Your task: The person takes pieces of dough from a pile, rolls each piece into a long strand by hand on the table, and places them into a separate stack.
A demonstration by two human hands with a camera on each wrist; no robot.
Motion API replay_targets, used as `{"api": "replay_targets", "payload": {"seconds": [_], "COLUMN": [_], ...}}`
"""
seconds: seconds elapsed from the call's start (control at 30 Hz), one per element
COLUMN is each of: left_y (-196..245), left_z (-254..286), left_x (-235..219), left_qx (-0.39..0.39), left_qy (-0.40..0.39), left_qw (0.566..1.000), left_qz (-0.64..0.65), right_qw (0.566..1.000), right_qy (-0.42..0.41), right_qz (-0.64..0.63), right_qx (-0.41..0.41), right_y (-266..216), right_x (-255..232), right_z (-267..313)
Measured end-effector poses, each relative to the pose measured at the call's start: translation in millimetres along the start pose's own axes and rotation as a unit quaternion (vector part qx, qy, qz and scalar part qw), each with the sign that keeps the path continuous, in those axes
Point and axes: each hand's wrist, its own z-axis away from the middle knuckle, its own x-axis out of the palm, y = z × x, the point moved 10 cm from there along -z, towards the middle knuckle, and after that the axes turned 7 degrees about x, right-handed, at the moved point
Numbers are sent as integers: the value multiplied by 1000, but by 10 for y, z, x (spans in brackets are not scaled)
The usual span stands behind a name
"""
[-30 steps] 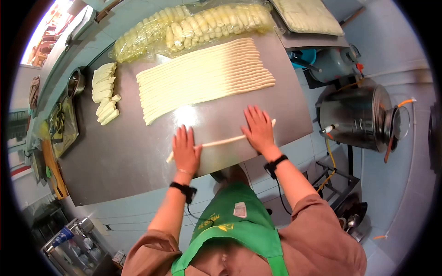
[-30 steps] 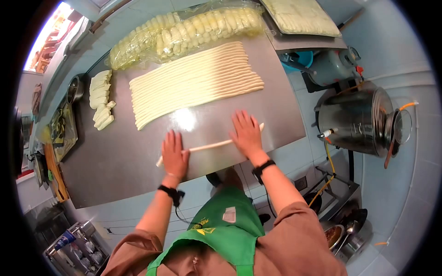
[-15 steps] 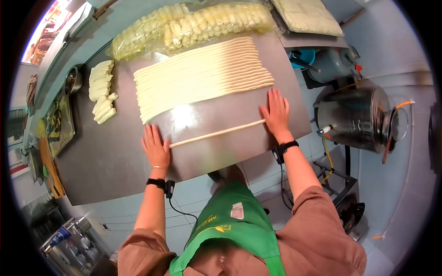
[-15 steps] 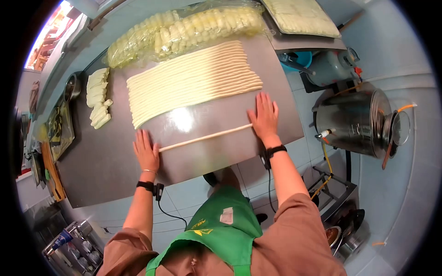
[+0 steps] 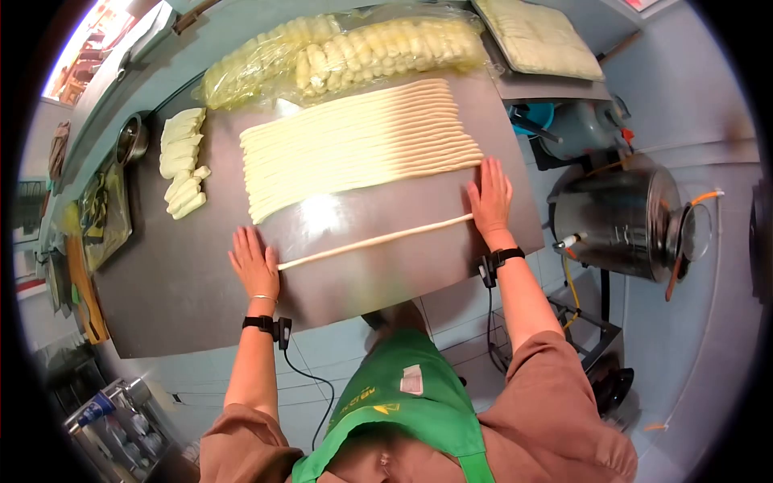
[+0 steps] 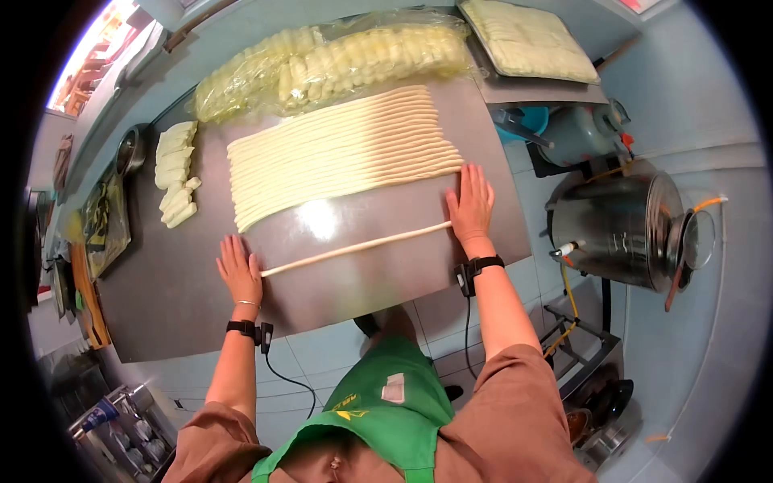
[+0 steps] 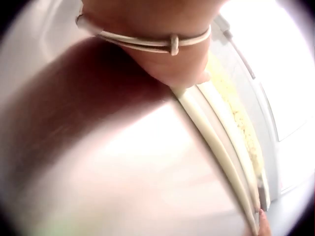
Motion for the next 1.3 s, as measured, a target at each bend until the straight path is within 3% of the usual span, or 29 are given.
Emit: {"api": "replay_targets", "payload": {"seconds": [0.1,0.2,0.27,0.33,0.37,0.4,0.43,0.47,0.5,0.57,0.7,0.77,0.9,0.97,1.0,1.03,1.07,1.1,1.17,1.2,1.23,1.3], "left_y": [153,255,190,153,159,38,-178,-247,-233,-211,-482,-616,-530,-844,-908,-808,-514,-133,36,-22,-66,-81], "left_z": [301,889,998,832,722,654,680,755,622,286,-281,-467,-415,-131,-7,-77,-156,-217,-501,-590,-613,-531], "left_x": [-58,-210,-281,-375,-397,-362,-116,148,83,-15,497,638,510,455,605,484,559,551,459,484,489,533], "left_qx": [20,44,14,21,36,29,-81,-184,-187,-278,-320,-310,-303,-358,-377,-376,-366,-349,-320,-337,-355,-375], "left_qy": [-25,-49,-51,-71,-95,-91,-132,-162,-161,-133,-79,-24,-9,135,129,128,32,-64,-73,-58,-42,-34], "left_qw": [999,997,984,983,980,982,900,744,743,656,678,709,713,750,745,745,691,624,622,604,584,583], "left_qz": [39,39,171,168,169,165,408,621,622,689,657,633,632,540,535,535,622,696,711,720,729,721], "right_qw": [998,990,986,967,966,942,902,760,760,710,759,815,827,850,850,879,897,896,928,914,913,835], "right_qy": [-48,-124,-146,-254,-256,-307,-356,-447,-449,-438,-406,-286,-195,-123,-120,-194,-266,-267,-240,-290,-291,-271], "right_qz": [-13,-15,-40,-15,-19,-134,-245,-428,-426,-473,-437,-435,-466,-450,-450,-385,-316,-318,-257,-284,-286,-449], "right_qx": [-44,-66,-65,-9,-19,-10,3,200,200,285,260,254,248,246,247,204,157,158,-125,-13,-15,167], "right_y": [42,-49,-16,184,232,255,207,358,318,345,422,489,797,1028,981,729,490,393,-245,-36,4,289], "right_x": [-40,-416,-530,-350,-354,-278,-233,-44,-60,-13,512,525,471,349,288,312,351,323,144,309,297,397], "right_z": [669,1291,1259,1132,988,852,745,764,609,326,-192,-415,-425,-362,-329,-274,-222,-246,-314,-421,-433,-442]}}
